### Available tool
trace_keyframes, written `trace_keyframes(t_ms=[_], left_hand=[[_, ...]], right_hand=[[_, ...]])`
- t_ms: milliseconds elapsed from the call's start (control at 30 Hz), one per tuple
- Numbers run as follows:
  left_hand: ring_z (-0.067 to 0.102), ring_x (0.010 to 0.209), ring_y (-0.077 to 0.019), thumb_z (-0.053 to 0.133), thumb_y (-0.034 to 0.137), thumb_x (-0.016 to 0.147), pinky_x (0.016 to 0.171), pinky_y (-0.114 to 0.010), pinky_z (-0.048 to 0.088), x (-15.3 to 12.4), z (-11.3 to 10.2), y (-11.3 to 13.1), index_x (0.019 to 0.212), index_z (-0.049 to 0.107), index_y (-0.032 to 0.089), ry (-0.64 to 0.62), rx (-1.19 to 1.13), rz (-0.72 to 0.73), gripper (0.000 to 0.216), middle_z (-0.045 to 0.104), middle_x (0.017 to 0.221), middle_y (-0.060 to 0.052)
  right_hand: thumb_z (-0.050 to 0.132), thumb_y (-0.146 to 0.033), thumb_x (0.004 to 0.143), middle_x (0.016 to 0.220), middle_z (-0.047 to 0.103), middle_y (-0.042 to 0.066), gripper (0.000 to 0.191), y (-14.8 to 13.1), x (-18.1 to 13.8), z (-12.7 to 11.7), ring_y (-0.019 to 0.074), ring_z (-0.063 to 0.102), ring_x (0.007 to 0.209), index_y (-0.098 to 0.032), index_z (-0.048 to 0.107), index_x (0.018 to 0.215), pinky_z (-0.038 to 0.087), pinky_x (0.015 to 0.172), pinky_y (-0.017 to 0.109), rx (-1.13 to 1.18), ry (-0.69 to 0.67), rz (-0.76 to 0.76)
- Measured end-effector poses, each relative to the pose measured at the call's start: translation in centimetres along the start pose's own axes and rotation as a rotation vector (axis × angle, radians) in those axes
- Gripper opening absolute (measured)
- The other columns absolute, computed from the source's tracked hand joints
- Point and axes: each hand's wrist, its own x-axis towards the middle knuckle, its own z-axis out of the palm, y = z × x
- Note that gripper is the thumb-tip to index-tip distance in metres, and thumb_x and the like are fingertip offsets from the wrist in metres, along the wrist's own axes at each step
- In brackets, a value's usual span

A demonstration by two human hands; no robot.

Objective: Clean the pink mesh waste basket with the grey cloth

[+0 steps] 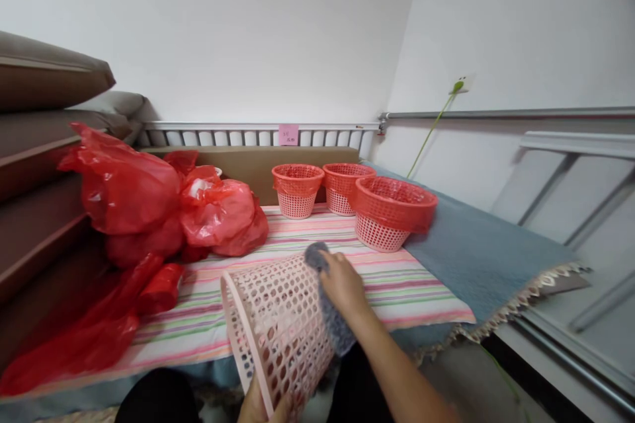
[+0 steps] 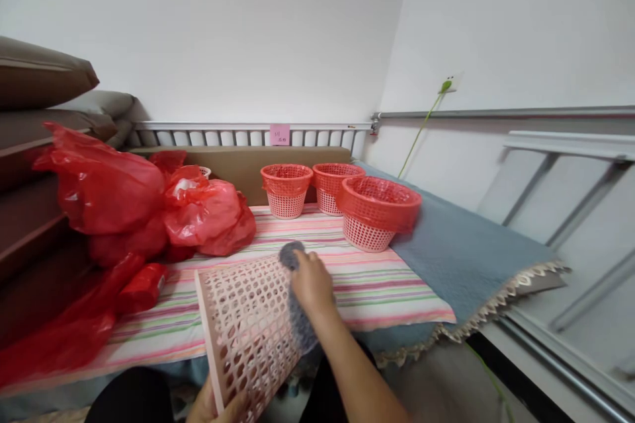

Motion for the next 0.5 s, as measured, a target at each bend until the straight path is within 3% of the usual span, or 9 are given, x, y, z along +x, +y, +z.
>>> trace_keyframes(t_ms=[67, 167, 333, 500], left_hand=[[0.051, 0.124, -0.0344, 0.079, 0.040, 0.062, 0.110, -0.046, 0.031, -0.2, 0.2, 0.4, 0.130, 0.050, 0.019, -0.025, 0.018, 0.000, 0.077, 0.069, 0.115, -0.014], [0.052, 0.123, -0.0340, 0.078, 0.039, 0.064, 0.110, -0.046, 0.033, -0.1, 0.3, 1.4, 0.137, 0.042, 0.018, -0.065, 0.015, -0.017, 0.083, 0.067, 0.120, -0.016], [0.051, 0.124, -0.0333, 0.074, 0.028, 0.069, 0.109, -0.047, 0.032, 0.9, 0.5, 3.6, 0.145, 0.017, 0.019, -0.004, -0.025, 0.035, 0.096, 0.054, 0.136, -0.019], [0.047, 0.128, -0.0317, 0.069, 0.024, 0.067, 0.111, -0.045, 0.028, 1.2, 0.6, 3.0, 0.144, 0.023, 0.018, 0.104, -0.009, 0.055, 0.090, 0.055, 0.134, -0.016]], right_hand=[[0.048, -0.017, 0.083, 0.110, 0.059, 0.011, 0.047, 2.7, 1.2, -0.1, 0.0219, 0.057, 0.101, -0.018, 0.052, 0.129, 0.041, 0.080, 0.028, -0.063, 0.009, 0.130], [0.047, -0.019, 0.084, 0.111, 0.059, 0.012, 0.046, 4.4, 1.4, 0.0, 0.0219, 0.057, 0.100, -0.017, 0.051, 0.130, 0.041, 0.077, 0.027, -0.110, 0.035, 0.157], [0.046, -0.019, 0.085, 0.109, 0.059, 0.012, 0.045, 3.9, 0.5, 0.3, 0.0224, 0.058, 0.099, -0.017, 0.051, 0.130, 0.041, 0.074, 0.028, -0.130, 0.067, 0.136], [0.046, -0.020, 0.086, 0.110, 0.059, 0.014, 0.045, 2.8, 0.4, -0.1, 0.0243, 0.059, 0.098, -0.014, 0.051, 0.130, 0.041, 0.076, 0.030, -0.126, 0.045, 0.161]])
